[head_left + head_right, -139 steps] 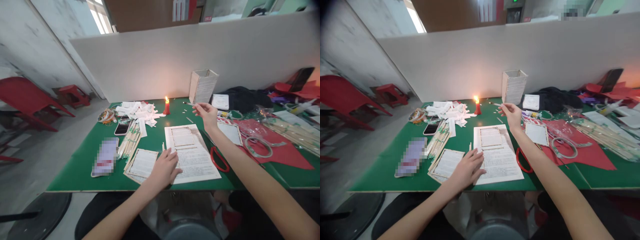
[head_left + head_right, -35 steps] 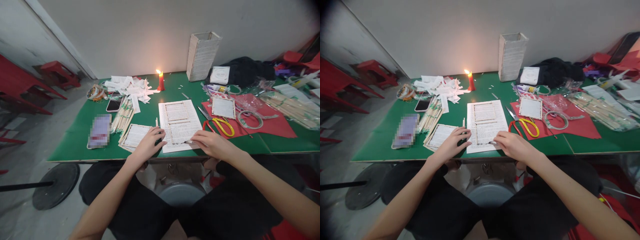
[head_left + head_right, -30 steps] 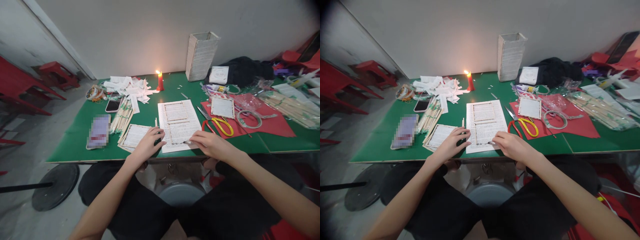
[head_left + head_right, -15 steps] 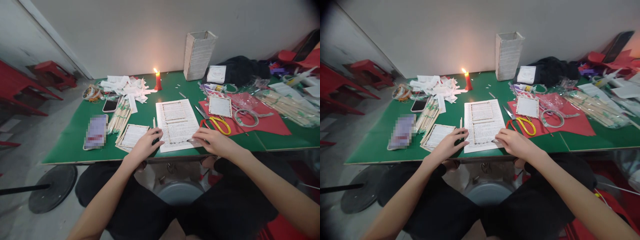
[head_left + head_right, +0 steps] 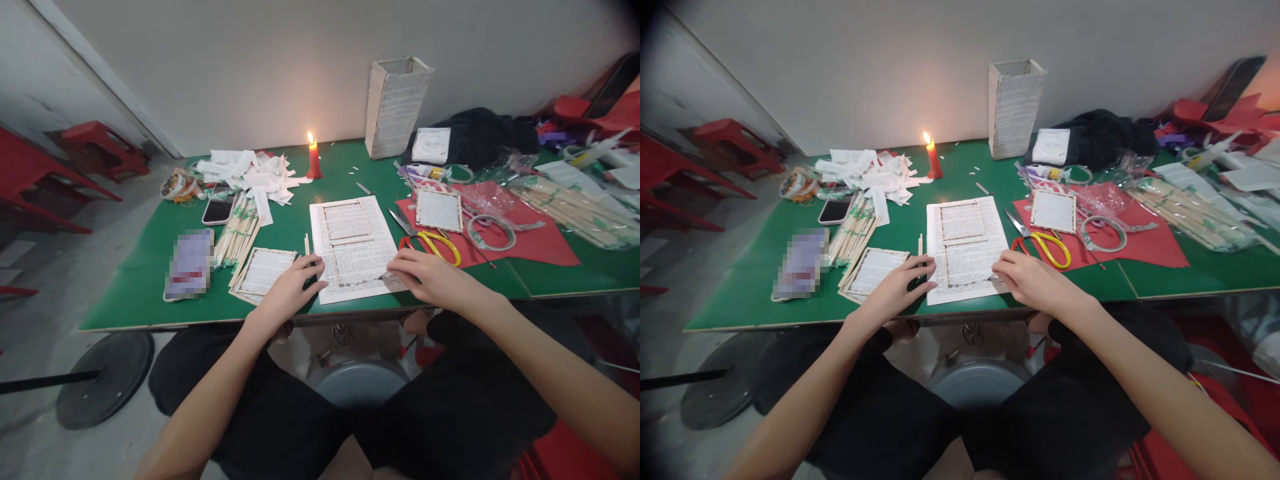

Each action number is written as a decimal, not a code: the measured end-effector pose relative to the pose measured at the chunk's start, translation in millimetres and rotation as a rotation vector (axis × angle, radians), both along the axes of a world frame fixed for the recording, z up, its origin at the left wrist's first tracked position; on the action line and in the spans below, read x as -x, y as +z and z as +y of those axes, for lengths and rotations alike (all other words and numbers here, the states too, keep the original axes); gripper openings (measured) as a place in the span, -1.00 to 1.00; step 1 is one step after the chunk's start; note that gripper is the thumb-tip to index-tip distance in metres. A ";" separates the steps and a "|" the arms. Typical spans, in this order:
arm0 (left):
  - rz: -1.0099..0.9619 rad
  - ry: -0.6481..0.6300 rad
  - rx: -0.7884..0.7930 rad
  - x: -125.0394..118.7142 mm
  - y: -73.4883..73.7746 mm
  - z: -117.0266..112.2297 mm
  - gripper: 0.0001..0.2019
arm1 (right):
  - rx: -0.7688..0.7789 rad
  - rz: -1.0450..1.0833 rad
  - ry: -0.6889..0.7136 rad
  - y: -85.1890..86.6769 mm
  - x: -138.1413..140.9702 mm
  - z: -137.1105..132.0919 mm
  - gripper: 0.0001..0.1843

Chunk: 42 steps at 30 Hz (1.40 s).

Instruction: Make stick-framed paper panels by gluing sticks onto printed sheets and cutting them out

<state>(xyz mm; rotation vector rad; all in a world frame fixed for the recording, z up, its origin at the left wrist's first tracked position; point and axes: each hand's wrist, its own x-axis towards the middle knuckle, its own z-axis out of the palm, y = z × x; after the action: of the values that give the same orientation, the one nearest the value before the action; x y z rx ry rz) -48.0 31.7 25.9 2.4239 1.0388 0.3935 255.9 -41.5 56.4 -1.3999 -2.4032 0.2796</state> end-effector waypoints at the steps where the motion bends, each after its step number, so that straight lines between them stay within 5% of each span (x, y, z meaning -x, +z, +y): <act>1: 0.006 0.001 0.006 0.0 0.2 0.1 -0.80 | 0.007 -0.005 0.000 0.9 0.0 -0.1 -0.75; 30: -0.005 -0.015 0.018 -1.8 3.3 -3.3 -0.81 | 0.061 -0.071 0.057 7.6 17.1 15.3 -0.79; 42: -0.029 -0.027 0.058 -1.5 1.9 -2.6 -0.85 | -0.075 -0.007 -0.098 19.3 -8.2 18.2 -0.80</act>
<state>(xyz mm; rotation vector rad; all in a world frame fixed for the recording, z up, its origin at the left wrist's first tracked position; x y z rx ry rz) -46.6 29.0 27.8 2.3718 0.9906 0.3826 264.1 -23.3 75.8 -1.4808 -2.3165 0.1581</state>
